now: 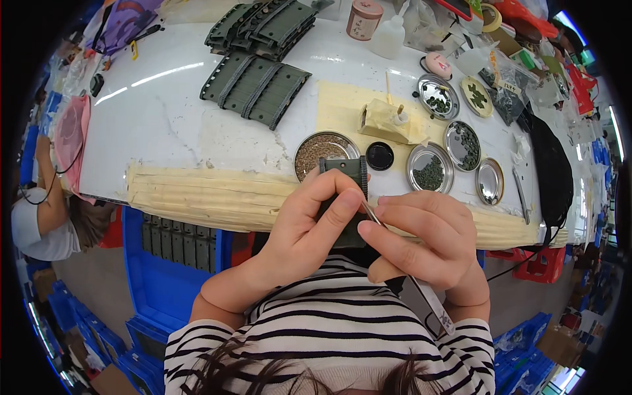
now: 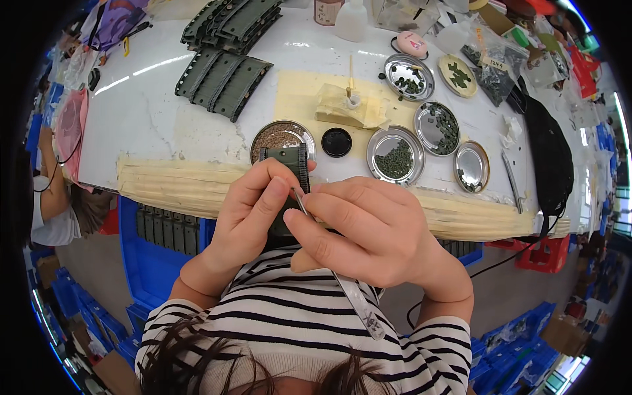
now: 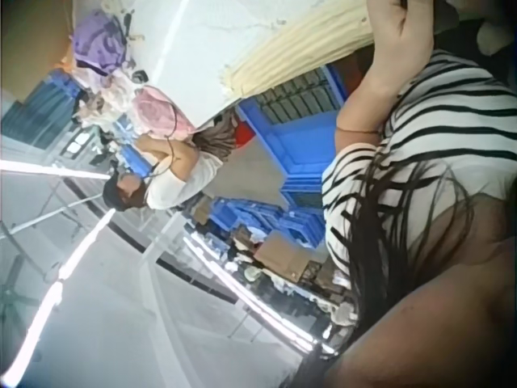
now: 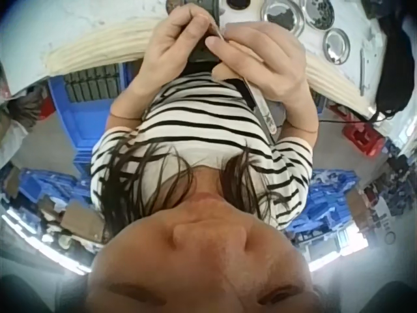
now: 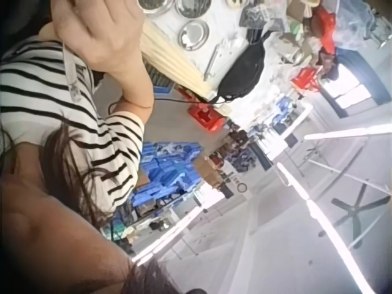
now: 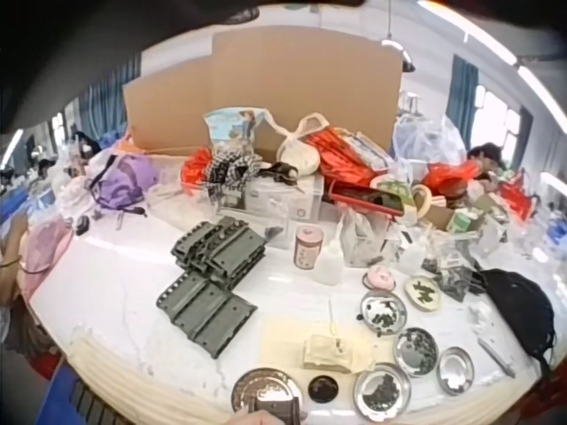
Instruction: Assembling plastic toy parts by applying an substance with a brush and joining components at a factory workbench.
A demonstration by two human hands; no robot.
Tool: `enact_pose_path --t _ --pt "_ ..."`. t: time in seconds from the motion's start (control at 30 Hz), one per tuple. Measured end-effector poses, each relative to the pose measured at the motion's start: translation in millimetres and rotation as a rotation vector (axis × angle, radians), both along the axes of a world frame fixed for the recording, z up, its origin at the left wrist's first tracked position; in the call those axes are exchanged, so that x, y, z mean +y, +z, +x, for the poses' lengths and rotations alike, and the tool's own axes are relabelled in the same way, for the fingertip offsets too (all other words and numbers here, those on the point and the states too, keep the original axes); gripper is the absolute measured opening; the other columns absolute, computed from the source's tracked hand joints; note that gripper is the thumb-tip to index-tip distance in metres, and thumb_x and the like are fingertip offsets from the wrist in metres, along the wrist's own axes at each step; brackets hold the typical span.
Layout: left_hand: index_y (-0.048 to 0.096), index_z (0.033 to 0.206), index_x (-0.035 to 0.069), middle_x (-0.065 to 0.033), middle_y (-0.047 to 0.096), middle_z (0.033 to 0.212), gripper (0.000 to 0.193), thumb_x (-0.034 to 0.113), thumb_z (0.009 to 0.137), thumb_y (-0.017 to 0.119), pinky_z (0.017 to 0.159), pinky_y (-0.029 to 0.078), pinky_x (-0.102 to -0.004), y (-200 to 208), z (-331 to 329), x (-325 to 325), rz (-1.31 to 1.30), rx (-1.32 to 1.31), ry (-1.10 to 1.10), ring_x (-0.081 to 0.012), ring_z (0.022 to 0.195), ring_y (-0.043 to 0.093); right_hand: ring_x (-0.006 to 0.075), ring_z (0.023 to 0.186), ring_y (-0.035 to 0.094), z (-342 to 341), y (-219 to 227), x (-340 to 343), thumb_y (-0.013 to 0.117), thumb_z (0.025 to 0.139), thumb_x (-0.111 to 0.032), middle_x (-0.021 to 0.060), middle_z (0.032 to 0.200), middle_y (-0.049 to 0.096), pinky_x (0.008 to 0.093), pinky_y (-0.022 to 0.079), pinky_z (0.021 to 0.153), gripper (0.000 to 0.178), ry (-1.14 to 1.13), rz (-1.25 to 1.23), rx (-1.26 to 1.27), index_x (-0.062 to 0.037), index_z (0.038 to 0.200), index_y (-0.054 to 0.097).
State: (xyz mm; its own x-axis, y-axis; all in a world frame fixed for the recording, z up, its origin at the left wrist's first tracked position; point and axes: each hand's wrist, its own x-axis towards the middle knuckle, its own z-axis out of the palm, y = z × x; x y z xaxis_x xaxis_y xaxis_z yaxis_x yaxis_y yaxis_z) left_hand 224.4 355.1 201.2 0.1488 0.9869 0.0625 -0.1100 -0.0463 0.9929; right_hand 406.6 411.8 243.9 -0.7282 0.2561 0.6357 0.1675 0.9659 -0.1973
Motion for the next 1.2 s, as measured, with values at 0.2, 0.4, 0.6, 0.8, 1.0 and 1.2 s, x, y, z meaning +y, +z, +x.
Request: enact_pose_path --t 0.2,0.4,0.6,0.8,1.0,1.2 --pt "0.053 0.088 0.003 -0.007 0.058 0.097 0.027 0.023 0.1 0.04 0.095 0.039 -0.0319 -4.3 -0.5 1.6 -0.071 -0.315 -0.032 -0.0177 0.112 0.05 0.0211 0.079 0.065 4.8 3.0 -3.3 0.07 0.072 -0.024 0.0099 0.092 0.064 0.0291 0.054 0.065 0.033 0.004 -0.182 0.024 -0.0023 0.096 0.067" --pt "0.054 0.089 0.002 -0.0116 0.059 0.102 0.028 0.024 0.1 0.039 0.095 0.041 -0.032 -1.0 6.0 1.6 -0.246 -0.575 -0.019 -0.0177 0.112 0.05 0.0262 0.084 0.066 -3.0 -16.7 -11.9 0.057 0.085 -0.042 0.0138 0.094 0.063 0.033 0.054 0.073 0.043 -0.064 -0.363 0.19 -0.0016 0.097 0.066" --pt "0.054 0.09 0.001 -0.0124 0.06 0.103 0.029 0.024 0.1 0.04 0.095 0.042 -0.0319 -0.9 3.4 -1.3 -0.335 -0.631 -0.044 -0.0187 0.115 0.05 0.0223 0.084 0.065 -9.4 -15.1 -11.4 0.071 0.071 -0.026 0.0109 0.091 0.065 0.0309 0.056 0.071 0.032 -0.04 -0.314 0.2 -0.0029 0.093 0.07" --pt "0.054 0.089 0.002 -0.012 0.06 0.102 0.029 0.025 0.1 0.04 0.094 0.042 -0.0321 -0.8 1.9 -1.6 -0.335 -0.595 -0.046 -0.0193 0.114 0.051 0.0216 0.081 0.065 -9.0 -14.7 -9.2 0.073 0.069 -0.028 0.0104 0.09 0.065 0.0292 0.055 0.066 0.034 -0.019 -0.261 0.18 -0.003 0.092 0.069" --pt "0.055 0.088 0.002 -0.0124 0.06 0.1 0.03 0.026 0.1 0.041 0.094 0.042 -0.0327 -2.1 3.0 -1.4 -0.282 -0.575 -0.032 -0.0193 0.113 0.051 0.0211 0.079 0.066 -7.7 -14.7 -7.4 0.073 0.068 -0.028 0.0108 0.09 0.065 0.0288 0.055 0.062 0.035 -0.014 -0.235 0.176 -0.0032 0.092 0.07" --pt "0.055 0.089 0.002 -0.0131 0.06 0.102 0.03 0.026 0.1 0.041 0.093 0.042 -0.0321 -5.3 2.5 -1.8 -0.25 -0.547 -0.052 -0.0194 0.113 0.051 0.0209 0.078 0.065 -7.4 -14.7 -9.0 0.074 0.068 -0.026 0.0107 0.09 0.065 0.029 0.055 0.062 0.033 -0.012 -0.26 0.176 -0.0034 0.092 0.07"
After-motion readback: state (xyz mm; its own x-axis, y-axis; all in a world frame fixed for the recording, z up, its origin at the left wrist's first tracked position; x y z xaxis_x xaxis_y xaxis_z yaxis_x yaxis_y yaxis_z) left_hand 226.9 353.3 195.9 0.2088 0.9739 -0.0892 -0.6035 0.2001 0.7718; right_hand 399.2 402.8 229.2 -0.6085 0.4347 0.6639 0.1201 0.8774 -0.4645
